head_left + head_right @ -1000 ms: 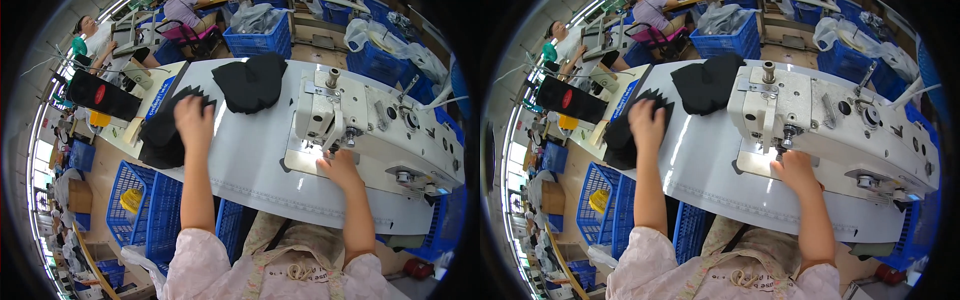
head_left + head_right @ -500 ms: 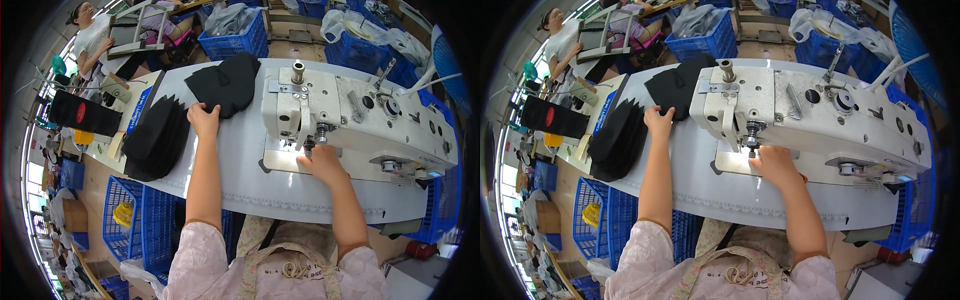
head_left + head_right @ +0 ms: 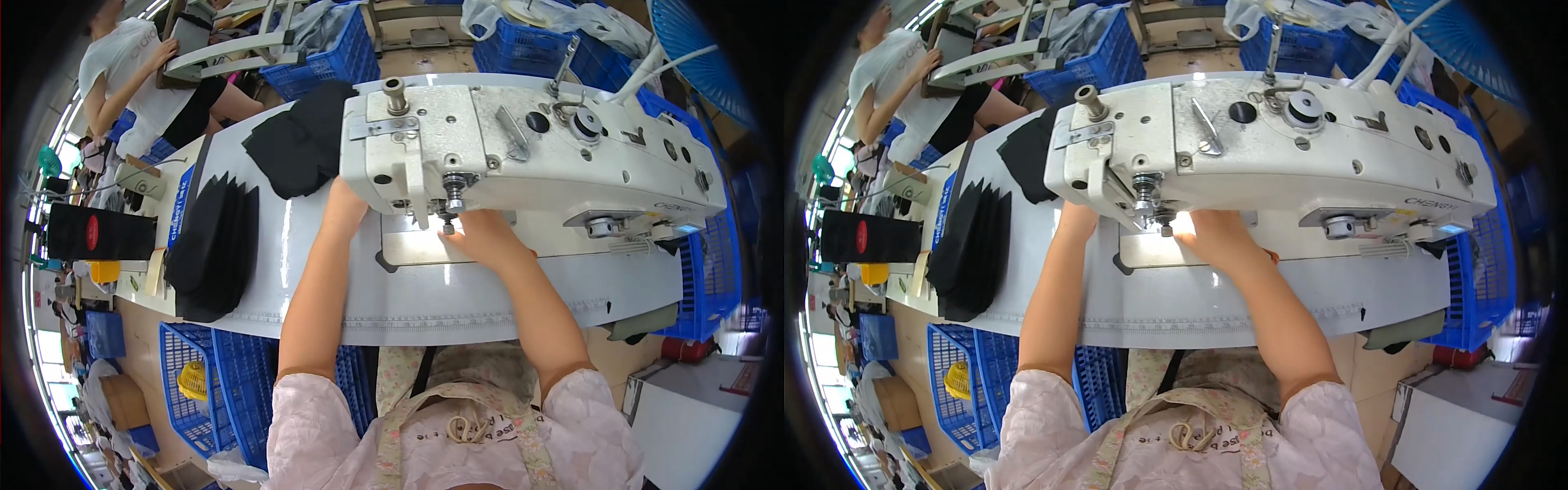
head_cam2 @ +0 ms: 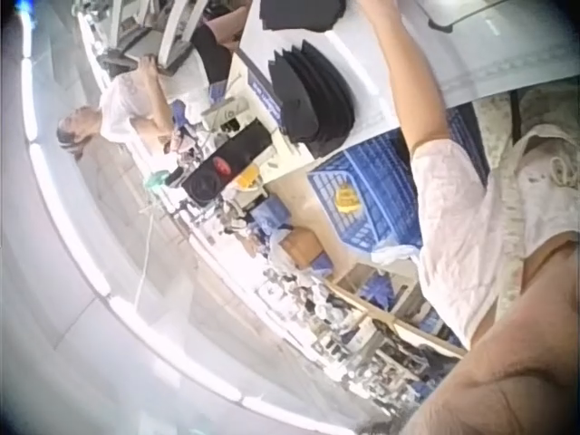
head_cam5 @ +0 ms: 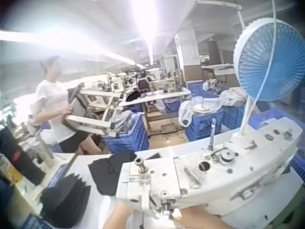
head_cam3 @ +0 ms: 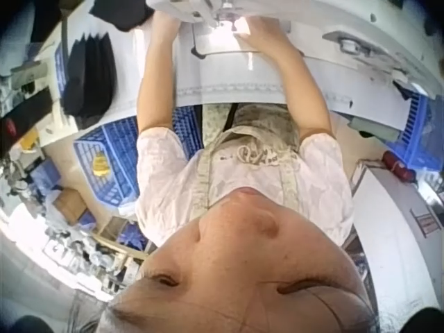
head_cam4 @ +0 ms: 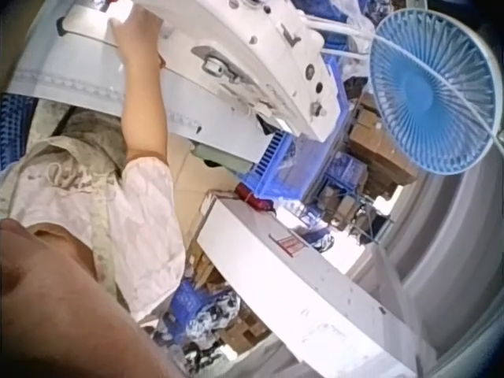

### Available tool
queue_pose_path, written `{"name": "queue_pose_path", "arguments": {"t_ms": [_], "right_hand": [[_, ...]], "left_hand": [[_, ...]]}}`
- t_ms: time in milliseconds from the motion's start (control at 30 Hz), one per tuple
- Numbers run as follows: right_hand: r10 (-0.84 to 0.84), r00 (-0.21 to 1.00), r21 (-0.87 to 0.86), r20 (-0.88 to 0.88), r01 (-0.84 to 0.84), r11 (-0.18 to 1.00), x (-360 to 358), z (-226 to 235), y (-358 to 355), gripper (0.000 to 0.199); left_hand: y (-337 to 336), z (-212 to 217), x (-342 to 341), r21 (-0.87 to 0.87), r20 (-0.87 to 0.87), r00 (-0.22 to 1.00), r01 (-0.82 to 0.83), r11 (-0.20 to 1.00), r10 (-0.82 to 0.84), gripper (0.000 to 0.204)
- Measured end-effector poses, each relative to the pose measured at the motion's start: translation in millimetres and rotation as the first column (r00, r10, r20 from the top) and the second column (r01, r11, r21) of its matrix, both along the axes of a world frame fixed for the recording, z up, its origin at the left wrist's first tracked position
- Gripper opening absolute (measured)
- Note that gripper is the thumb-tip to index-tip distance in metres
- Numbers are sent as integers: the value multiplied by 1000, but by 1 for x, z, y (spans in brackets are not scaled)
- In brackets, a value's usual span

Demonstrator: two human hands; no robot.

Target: Use an industrial sewing machine to stitch black fabric components for shoes.

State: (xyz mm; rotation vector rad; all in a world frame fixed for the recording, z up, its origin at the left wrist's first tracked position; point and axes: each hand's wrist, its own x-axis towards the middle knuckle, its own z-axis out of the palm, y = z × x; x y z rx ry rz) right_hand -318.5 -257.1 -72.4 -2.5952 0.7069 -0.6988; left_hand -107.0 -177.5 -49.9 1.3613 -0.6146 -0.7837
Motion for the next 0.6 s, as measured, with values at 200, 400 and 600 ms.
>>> {"name": "queue_pose_path", "arguments": {"t_ms": [200,400,600], "right_hand": [[19,940,304,-342,92,948,4,20,-3,40],[-34,971,189,-237,80,979,-1,23,2,27],[73,989,117,-128,-58,991,-9,22,9,13]], "left_hand": [[-26,-33,12,-164,629,777,165,972,-26,37],[-15,-33,17,-56,868,493,219,974,-61,37],[12,7,-15,356,826,391,197,913,-406,29]]}}
